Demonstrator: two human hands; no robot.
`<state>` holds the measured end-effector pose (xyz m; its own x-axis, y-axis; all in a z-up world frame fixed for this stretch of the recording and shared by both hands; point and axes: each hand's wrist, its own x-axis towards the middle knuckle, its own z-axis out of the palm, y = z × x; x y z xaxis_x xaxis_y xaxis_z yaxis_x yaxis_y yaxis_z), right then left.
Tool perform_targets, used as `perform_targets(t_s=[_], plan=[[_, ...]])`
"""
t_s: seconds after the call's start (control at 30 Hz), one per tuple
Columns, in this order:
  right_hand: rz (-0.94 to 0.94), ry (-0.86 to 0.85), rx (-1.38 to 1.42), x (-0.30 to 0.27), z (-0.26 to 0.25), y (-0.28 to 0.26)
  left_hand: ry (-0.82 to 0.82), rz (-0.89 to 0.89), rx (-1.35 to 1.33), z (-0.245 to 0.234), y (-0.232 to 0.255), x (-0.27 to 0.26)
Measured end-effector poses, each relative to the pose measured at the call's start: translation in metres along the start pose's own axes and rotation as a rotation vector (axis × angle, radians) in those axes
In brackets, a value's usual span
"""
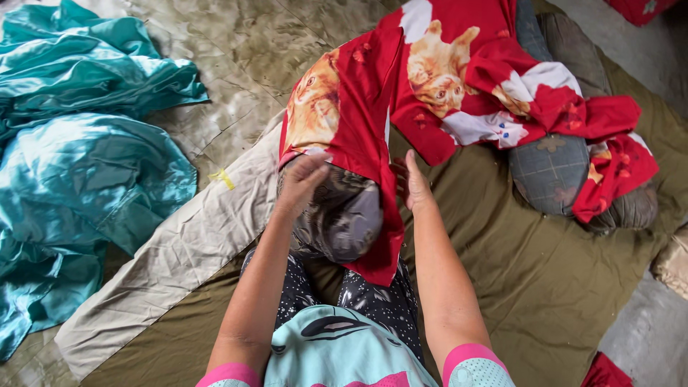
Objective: The person inserts a pillow into a red pillowcase with a cat print, then inserts a cylindrical bolster pillow into a matching case. They smooth and adjust the cases to fit the pillows.
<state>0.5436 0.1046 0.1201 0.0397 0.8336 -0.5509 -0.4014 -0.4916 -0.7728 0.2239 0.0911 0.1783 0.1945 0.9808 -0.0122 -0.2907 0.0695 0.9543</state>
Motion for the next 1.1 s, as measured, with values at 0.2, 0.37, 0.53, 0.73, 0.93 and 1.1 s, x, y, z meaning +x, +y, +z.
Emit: perform_targets(t_s=[0.2,0.37,0.53,0.73,0.93,1.1], plan=[[-0.335,0.121,-0.45,-0.001,0.001,-0.024,0.356,0.019,0.731,-0.053,-0.039,0.005],[-0.759,0.197,-0.804,-0.026,0.004,-0.028,0.308,0.068,0.89,-0.042,-0.082,-0.001],[-0.878,0.37,-1.02,-0.025,-0.016,0.013,0.225,0.122,0.956,-0.009,-0.096,0.021],[-0.936,0.607,-0.988,-0.013,-0.04,0.034,0.185,0.354,1.075,0.012,-0.106,0.05],[-0.777,0.428,-0.794,-0.03,-0.025,0.016,0.136,0.072,0.698,0.003,-0.107,0.043],[-0.659,0.33,-1.088,-0.049,-0.036,0.027,0.026,0.181,0.924,-0.004,-0.095,0.007]])
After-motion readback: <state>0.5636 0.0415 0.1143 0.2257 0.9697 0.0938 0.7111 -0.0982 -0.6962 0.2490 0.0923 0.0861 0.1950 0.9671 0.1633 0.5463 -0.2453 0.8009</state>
